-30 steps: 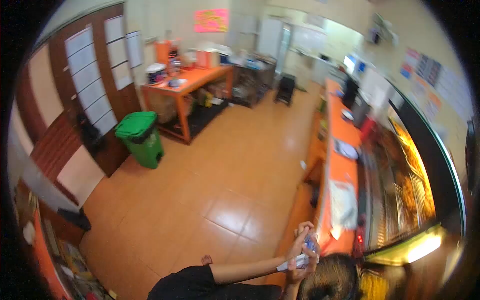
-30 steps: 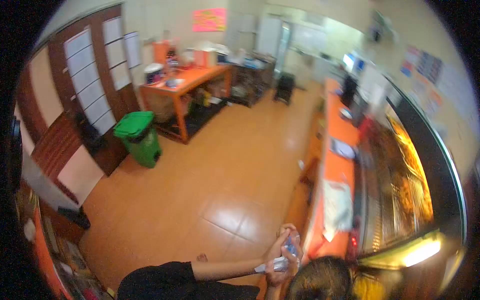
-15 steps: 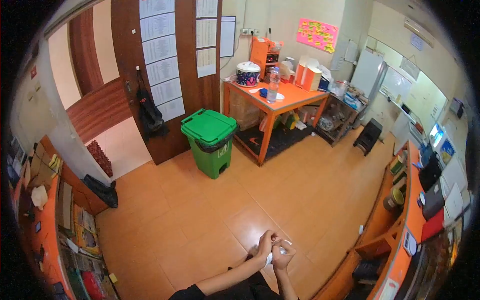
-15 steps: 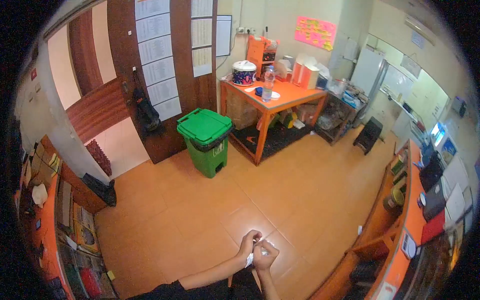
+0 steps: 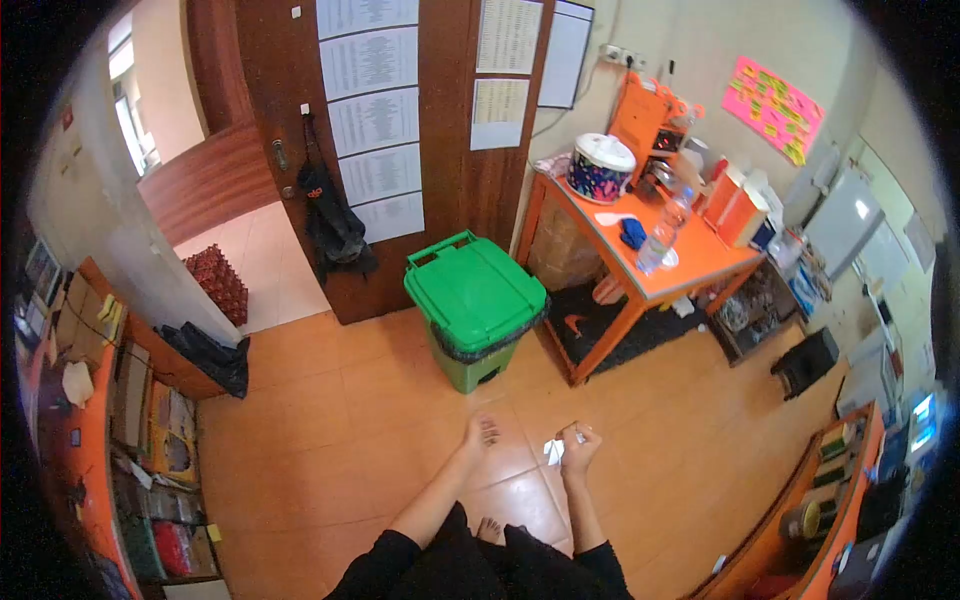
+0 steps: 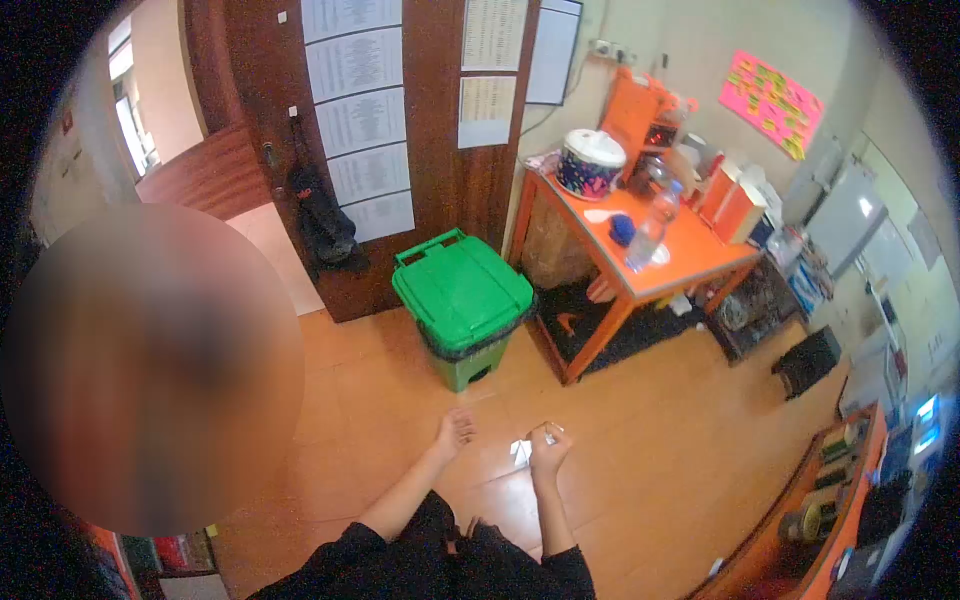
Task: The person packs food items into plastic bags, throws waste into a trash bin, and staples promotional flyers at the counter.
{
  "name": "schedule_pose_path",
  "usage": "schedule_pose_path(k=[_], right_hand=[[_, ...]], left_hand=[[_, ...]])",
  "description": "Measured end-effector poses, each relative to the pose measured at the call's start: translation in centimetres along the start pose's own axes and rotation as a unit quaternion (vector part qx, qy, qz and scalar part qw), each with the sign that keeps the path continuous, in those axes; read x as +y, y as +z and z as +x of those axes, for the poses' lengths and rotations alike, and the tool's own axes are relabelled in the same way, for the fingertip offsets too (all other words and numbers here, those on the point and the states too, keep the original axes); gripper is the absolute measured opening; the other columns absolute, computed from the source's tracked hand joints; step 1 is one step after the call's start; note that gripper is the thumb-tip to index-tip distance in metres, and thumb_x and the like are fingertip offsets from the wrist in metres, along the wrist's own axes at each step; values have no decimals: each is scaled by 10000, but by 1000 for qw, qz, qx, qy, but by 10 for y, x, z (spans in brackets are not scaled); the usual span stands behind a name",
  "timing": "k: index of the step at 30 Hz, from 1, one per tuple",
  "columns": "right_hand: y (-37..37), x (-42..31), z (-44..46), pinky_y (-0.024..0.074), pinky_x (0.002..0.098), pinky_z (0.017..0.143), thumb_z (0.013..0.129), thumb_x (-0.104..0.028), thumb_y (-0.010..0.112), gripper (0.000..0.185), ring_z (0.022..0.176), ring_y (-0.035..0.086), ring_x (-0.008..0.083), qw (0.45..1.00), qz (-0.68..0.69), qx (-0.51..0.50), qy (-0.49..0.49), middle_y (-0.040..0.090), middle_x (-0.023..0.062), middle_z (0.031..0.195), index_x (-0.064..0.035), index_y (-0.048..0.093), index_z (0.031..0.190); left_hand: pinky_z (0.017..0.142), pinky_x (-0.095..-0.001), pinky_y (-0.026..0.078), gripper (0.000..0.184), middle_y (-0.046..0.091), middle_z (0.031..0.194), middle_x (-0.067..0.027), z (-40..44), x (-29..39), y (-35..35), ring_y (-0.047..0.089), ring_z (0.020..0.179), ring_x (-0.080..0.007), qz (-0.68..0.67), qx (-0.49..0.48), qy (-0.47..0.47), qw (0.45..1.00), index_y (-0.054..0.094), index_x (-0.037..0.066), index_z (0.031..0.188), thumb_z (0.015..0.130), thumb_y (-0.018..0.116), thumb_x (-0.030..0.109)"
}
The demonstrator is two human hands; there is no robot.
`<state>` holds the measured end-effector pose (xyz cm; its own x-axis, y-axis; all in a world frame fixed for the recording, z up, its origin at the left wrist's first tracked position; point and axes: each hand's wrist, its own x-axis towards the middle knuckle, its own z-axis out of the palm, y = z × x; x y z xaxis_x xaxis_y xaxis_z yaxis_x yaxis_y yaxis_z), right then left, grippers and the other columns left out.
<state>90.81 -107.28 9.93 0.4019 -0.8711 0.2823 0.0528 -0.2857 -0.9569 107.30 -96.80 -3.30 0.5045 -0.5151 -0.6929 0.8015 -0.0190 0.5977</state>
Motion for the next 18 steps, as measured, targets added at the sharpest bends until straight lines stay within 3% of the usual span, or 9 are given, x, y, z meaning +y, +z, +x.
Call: schedule_pose_path(k=[1, 2, 4, 8, 11, 13, 14, 16, 18], right_hand=[[15, 11, 22, 371, 278, 489, 725, -9, 524, 191, 507, 493, 127, 1000, -3, -6, -5, 542, 73, 529, 26, 552, 539], [29, 22, 38, 377, 283, 496, 727, -13, 524, 193, 509, 495, 128, 1000, 9, -1, 25, 542, 74, 530, 22, 557, 540], [44, 41, 56, 374, 274, 484, 726, -17, 525, 197, 492, 489, 127, 999, -3, -3, 49, 538, 70, 529, 19, 553, 534], [59, 72, 75, 346, 265, 440, 722, -17, 520, 197, 454, 464, 123, 980, 36, 49, 191, 520, 55, 517, 20, 545, 530], [63, 86, 86, 345, 269, 461, 721, -19, 523, 194, 483, 467, 118, 963, -4, 44, 265, 511, 42, 513, 12, 553, 532], [63, 100, 104, 349, 276, 491, 724, -20, 528, 195, 522, 478, 113, 951, -32, 32, 305, 509, 35, 515, 3, 562, 533], [67, 117, 112, 353, 282, 494, 733, -27, 527, 181, 533, 479, 116, 951, -75, 44, 295, 508, 43, 527, 15, 569, 562], [93, 156, 136, 358, 289, 496, 743, -34, 526, 171, 544, 480, 118, 949, -112, 47, 291, 507, 51, 538, 27, 575, 591], [127, 182, 175, 399, 337, 545, 761, -55, 526, 142, 612, 521, 159, 974, -133, 79, 163, 557, 104, 623, 52, 572, 680]], left_hand=[[783, -369, 455, 478, 568, 1036, -99, 42, 11, -12, 556, 932, -235, -42, 5, -28, 999, 554, 83, 1084, 859, 427, 486], [783, -369, 455, 478, 568, 1036, -99, 64, 33, -8, 556, 932, -235, -49, 4, -29, 998, 554, 83, 1084, 859, 427, 486], [936, -391, 404, 520, 497, 1248, -121, 95, 63, -6, 488, 1119, -271, -156, 90, 29, 983, 480, 80, 1200, 858, 465, 472], [1020, -405, 343, 549, 372, 1401, -136, 206, 107, 5, 393, 1240, -268, -96, 91, -26, 991, 416, 74, 1275, 865, 499, 431], [945, -398, 423, 505, 435, 1369, -171, 233, 126, 16, 496, 1176, -284, -191, 159, -78, 966, 408, 62, 1274, 883, 519, 361], [764, -329, 517, 465, 602, 1174, -182, 220, 145, 30, 628, 1020, -276, -237, 117, -56, 963, 420, 52, 1245, 899, 539, 338], [764, -329, 517, 465, 602, 1174, -182, 208, 165, 34, 628, 1020, -276, -235, 121, -57, 963, 420, 52, 1245, 899, 539, 338], [680, -290, 549, 394, 673, 986, -162, 169, 229, 38, 685, 843, -282, -149, 59, -6, 987, 436, 30, 1209, 924, 514, 291], [654, -278, 543, 359, 679, 924, -134, 149, 293, 40, 682, 856, -259, -95, 30, 33, 995, 509, 37, 1120, 889, 583, 301]])
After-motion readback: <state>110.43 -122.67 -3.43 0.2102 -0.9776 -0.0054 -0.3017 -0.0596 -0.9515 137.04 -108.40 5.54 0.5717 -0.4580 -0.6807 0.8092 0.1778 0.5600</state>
